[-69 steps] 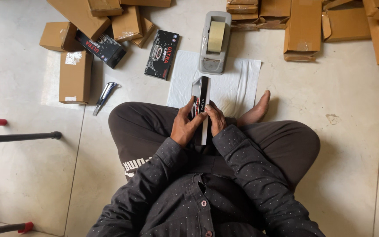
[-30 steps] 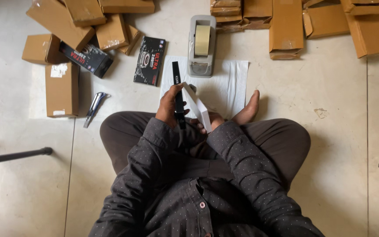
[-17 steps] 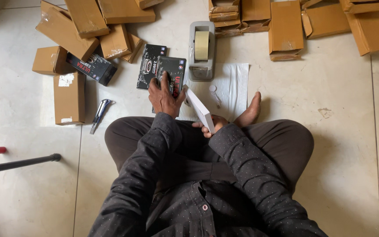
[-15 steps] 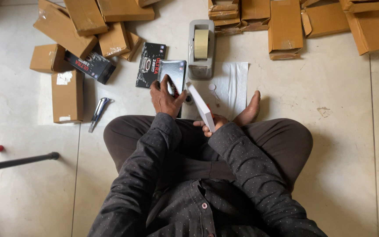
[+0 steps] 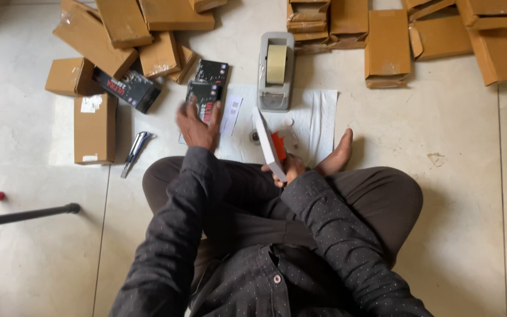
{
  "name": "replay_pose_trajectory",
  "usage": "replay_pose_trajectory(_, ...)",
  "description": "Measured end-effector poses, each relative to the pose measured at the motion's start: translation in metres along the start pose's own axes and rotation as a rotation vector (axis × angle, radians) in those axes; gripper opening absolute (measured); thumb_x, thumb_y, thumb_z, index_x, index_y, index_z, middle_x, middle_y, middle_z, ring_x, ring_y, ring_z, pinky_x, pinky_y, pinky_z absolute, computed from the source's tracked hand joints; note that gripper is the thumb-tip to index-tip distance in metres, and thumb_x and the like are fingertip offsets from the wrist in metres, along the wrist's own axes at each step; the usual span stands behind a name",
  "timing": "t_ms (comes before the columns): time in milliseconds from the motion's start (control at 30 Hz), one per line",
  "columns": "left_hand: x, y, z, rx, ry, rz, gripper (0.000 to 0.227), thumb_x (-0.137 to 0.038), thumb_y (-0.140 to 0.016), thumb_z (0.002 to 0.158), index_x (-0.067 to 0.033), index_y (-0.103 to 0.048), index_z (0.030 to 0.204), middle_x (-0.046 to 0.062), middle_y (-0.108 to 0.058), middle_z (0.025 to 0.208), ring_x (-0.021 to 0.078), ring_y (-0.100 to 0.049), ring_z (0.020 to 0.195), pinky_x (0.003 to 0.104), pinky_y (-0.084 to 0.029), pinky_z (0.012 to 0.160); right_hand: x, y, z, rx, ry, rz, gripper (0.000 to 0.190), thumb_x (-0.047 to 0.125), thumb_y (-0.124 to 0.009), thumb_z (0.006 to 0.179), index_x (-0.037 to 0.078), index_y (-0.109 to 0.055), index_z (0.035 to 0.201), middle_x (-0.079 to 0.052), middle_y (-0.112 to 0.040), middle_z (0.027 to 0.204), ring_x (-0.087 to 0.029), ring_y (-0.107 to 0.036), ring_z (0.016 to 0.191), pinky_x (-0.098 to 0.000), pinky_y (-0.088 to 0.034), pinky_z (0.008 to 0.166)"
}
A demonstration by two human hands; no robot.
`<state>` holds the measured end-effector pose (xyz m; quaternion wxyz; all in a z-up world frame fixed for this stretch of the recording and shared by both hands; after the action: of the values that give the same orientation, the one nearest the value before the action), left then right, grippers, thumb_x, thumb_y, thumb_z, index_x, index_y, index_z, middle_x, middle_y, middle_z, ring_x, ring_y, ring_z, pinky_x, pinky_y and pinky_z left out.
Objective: The person sits on the floor and packs smart watches into small cardboard boxes. They open product boxes, remove the watch and accessories, place them into a shipping box, and seal it with tape. The process is repeated for multiple units.
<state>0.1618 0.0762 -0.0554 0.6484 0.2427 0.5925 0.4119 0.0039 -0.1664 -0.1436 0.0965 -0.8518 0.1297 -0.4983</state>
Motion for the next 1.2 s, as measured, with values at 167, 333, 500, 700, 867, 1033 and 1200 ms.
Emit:
replay_pose_trajectory(167, -0.023, -0.091, -0.094, 0.794, 0.564, -0.821, 0.107, -0.069, -0.065, 0.08, -0.0068, -0.024, 0.156, 0.029, -0.038, 0.147, 0.0413, -0.045, 0.126, 0.065, -0.036, 0.101, -0.007, -0.005, 0.0, -0.113, -0.151, 0.144, 0.042, 0.027, -0.039, 0.105, -0.007, -0.063, 0.113, -0.025, -0.073, 0.088, -0.013, -0.049, 0.045, -0.0294, -0.036, 0.036)
replay_pose_trajectory(333, -0.066, -0.09, -0.117, 0.913, 0.707, -1.112, 0.102, -0.068, -0.067, 0.07, -0.0063, -0.037, 0.146, 0.029, -0.051, 0.132, 0.0467, -0.055, 0.117, 0.063, -0.049, 0.091, -0.009, -0.007, 0.001, -0.103, -0.134, 0.13, 0.065, 0.051, -0.034, 0.108, -0.007, -0.063, 0.11, -0.026, -0.072, 0.083, -0.017, -0.053, 0.044, -0.0289, -0.041, 0.035)
replay_pose_trajectory(500, -0.065, -0.076, -0.064, 0.526, 0.395, -0.917, 0.104, -0.043, -0.087, 0.071, 0.0035, -0.032, 0.145, 0.026, -0.064, 0.121, 0.0377, -0.072, 0.103, 0.048, -0.064, 0.081, -0.025, 0.0, 0.006, -0.078, -0.513, 0.287, 0.061, 0.057, -0.036, 0.1, 0.001, -0.056, 0.115, -0.022, -0.072, 0.085, -0.032, -0.073, 0.059, -0.0409, -0.057, 0.044)
replay_pose_trajectory(700, -0.029, -0.079, -0.012, 0.556, 0.411, -0.881, 0.094, -0.046, -0.081, 0.07, -0.0037, -0.041, 0.144, 0.019, -0.063, 0.111, 0.0287, -0.069, 0.089, 0.044, -0.059, 0.07, 0.018, 0.025, -0.005, -0.351, -0.269, -0.458, 0.039, 0.032, -0.051, 0.102, -0.001, -0.066, 0.115, -0.008, -0.079, 0.088, -0.025, -0.07, 0.062, -0.037, -0.05, 0.048)
replay_pose_trajectory(867, 0.0, -0.007, 0.018, 0.454, 0.414, -1.359, 0.095, -0.065, -0.071, 0.08, 0.0016, -0.042, 0.141, 0.02, -0.061, 0.112, 0.0306, -0.072, 0.092, 0.048, -0.063, 0.08, 0.052, 0.001, -0.008, -0.341, 0.088, -0.665, 0.022, 0.019, -0.062, 0.095, 0.005, -0.075, 0.105, -0.007, -0.08, 0.086, -0.021, -0.074, 0.073, -0.034, -0.058, 0.067)
replay_pose_trajectory(1033, 0.024, 0.018, 0.009, 0.334, 0.553, -1.524, 0.098, -0.07, -0.065, 0.078, 0.0026, -0.044, 0.139, 0.019, -0.061, 0.109, 0.0305, -0.072, 0.089, 0.046, -0.063, 0.075, 0.06, -0.034, 0.009, -0.201, 0.448, -0.922, 0.018, 0.01, -0.067, 0.09, 0.007, -0.075, 0.106, -0.014, -0.077, 0.098, -0.029, -0.075, 0.084, -0.0383, -0.059, 0.076)
replay_pose_trajectory(1200, 0.01, -0.003, 0.013, 0.383, 0.543, -1.477, 0.09, -0.068, -0.063, 0.084, 0.0019, -0.048, 0.139, 0.019, -0.062, 0.112, 0.0279, -0.07, 0.094, 0.041, -0.062, 0.08, 0.046, -0.029, 0.054, -0.208, 0.381, -1.121, 0.026, 0.008, -0.064, 0.09, 0.007, -0.073, 0.114, -0.02, -0.074, 0.1, -0.038, -0.072, 0.087, -0.0465, -0.054, 0.083)
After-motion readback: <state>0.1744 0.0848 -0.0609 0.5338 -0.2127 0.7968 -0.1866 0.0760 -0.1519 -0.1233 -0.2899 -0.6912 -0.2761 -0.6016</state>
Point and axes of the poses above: each hand's wrist, its own z-axis towards the middle knuckle, its own y-axis out of the back of the hand, x = y × z, the point moved 9 cm from there along z, towards the middle knuckle
